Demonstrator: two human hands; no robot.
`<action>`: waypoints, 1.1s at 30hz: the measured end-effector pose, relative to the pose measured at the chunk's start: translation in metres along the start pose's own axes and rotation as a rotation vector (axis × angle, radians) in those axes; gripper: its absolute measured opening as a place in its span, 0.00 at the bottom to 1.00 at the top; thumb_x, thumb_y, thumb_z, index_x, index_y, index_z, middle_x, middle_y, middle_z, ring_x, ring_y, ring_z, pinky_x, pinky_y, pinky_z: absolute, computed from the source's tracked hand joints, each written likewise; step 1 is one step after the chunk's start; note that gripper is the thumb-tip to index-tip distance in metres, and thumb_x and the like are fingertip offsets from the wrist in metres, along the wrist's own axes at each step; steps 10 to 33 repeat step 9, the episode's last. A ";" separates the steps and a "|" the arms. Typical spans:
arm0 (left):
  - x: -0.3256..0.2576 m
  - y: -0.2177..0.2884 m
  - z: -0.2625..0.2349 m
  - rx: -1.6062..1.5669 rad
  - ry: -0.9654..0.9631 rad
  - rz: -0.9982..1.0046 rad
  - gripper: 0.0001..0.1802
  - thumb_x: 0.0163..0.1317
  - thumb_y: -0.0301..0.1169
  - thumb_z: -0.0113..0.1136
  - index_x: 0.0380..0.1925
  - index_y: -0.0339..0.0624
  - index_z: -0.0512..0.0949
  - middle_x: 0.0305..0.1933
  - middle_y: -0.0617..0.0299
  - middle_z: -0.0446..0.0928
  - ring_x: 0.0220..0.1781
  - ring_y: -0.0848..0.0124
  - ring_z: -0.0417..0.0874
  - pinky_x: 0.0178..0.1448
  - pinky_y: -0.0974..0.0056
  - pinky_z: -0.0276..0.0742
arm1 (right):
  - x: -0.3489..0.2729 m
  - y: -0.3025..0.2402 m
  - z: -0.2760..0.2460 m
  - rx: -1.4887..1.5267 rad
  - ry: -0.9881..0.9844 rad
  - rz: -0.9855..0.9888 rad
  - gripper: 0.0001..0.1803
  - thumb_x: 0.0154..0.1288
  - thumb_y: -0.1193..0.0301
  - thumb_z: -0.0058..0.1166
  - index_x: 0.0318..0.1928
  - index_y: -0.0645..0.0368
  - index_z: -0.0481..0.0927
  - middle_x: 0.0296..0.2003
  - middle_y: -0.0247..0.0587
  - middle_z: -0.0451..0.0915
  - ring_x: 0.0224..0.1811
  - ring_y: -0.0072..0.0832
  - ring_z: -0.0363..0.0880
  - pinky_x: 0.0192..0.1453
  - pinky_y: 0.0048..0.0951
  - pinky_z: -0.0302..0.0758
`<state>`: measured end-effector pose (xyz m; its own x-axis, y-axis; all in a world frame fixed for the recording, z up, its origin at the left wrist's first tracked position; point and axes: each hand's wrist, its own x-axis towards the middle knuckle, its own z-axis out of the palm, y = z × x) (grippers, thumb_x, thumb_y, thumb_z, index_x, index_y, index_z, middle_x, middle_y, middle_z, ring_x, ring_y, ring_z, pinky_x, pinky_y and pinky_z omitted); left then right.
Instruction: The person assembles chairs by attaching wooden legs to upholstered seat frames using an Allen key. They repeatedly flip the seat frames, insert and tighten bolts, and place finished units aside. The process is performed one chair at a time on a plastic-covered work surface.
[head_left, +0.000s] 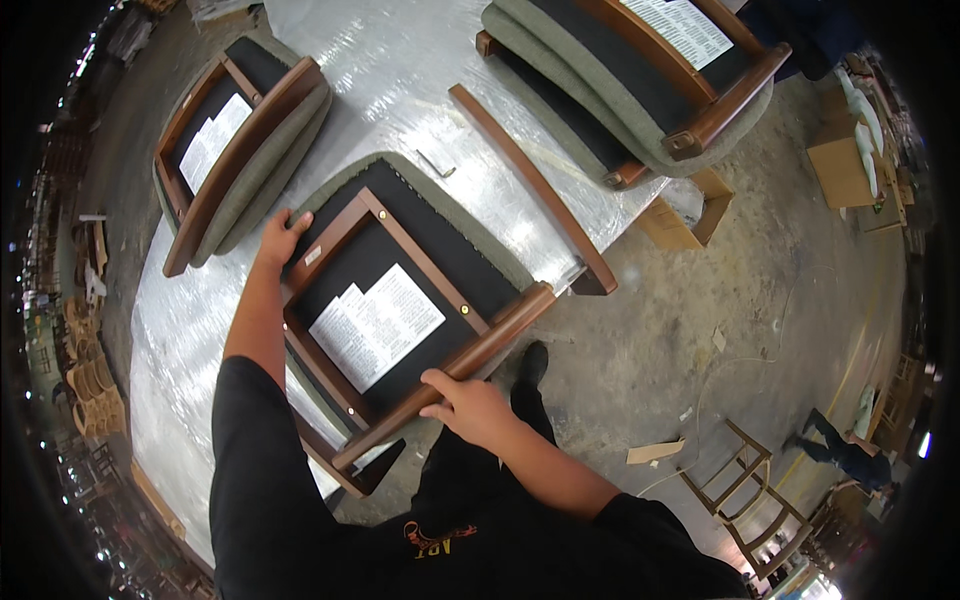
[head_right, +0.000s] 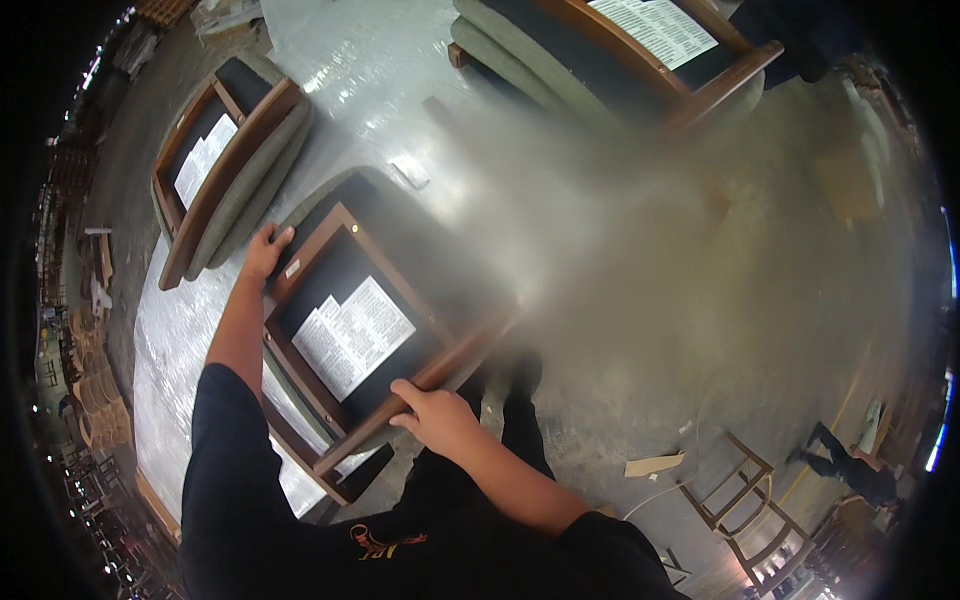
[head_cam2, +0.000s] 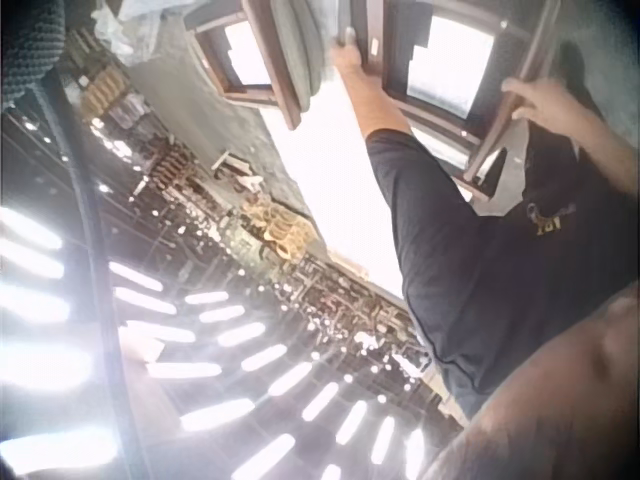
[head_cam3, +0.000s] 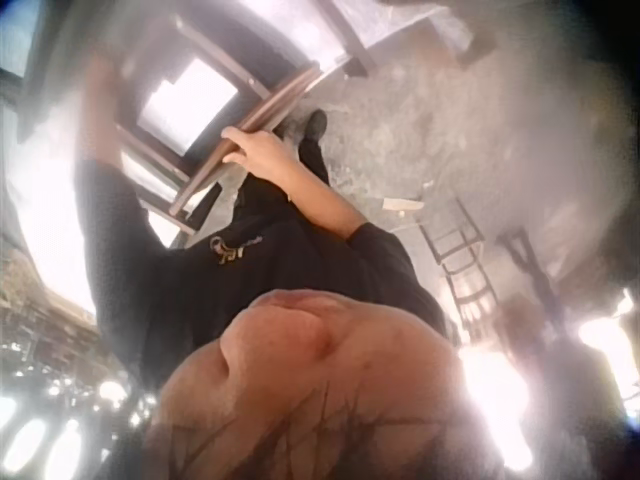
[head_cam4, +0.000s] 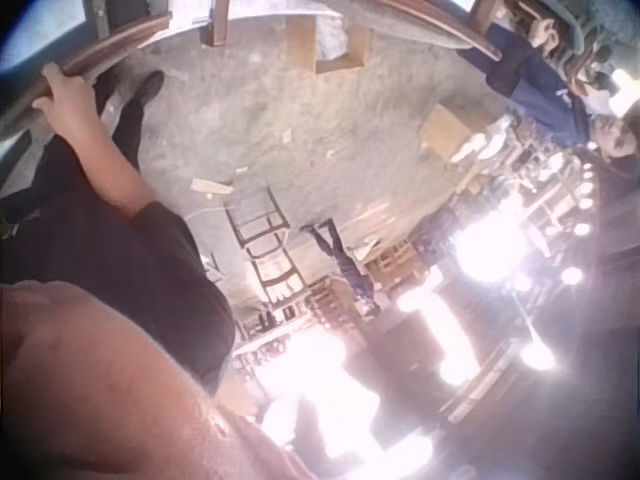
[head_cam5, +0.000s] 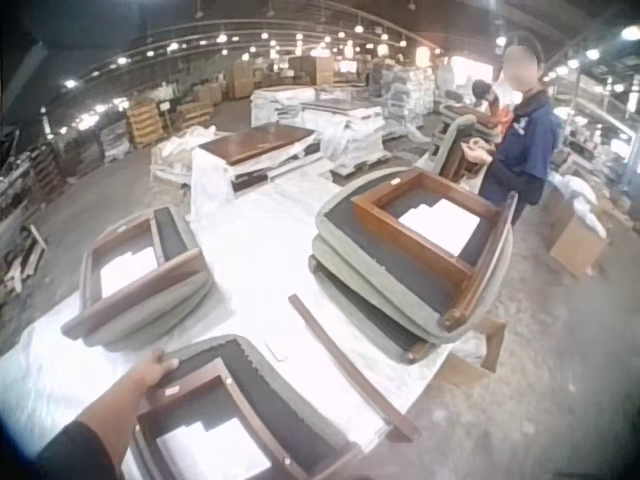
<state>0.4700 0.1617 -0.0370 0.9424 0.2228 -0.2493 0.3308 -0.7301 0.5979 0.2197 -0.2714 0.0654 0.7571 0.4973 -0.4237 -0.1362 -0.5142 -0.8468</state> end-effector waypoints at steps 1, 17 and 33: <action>-0.006 -0.004 -0.004 0.008 -0.028 -0.027 0.43 0.66 0.58 0.72 0.63 0.26 0.78 0.57 0.37 0.86 0.60 0.49 0.87 0.65 0.53 0.78 | 0.003 -0.001 -0.004 0.010 -0.030 0.004 0.28 0.66 0.56 0.72 0.61 0.48 0.76 0.35 0.50 0.87 0.42 0.50 0.88 0.46 0.47 0.82; 0.006 -0.013 0.000 0.097 -0.059 -0.044 0.49 0.66 0.57 0.72 0.71 0.24 0.72 0.73 0.31 0.74 0.80 0.45 0.71 0.83 0.51 0.62 | 0.005 -0.022 -0.022 -0.029 -0.089 0.066 0.26 0.67 0.57 0.70 0.61 0.47 0.75 0.41 0.52 0.88 0.49 0.53 0.88 0.53 0.51 0.81; 0.006 -0.013 0.000 0.097 -0.059 -0.044 0.49 0.66 0.57 0.72 0.71 0.24 0.72 0.73 0.31 0.74 0.80 0.45 0.71 0.83 0.51 0.62 | 0.005 -0.022 -0.022 -0.029 -0.089 0.066 0.26 0.67 0.57 0.70 0.61 0.47 0.75 0.41 0.52 0.88 0.49 0.53 0.88 0.53 0.51 0.81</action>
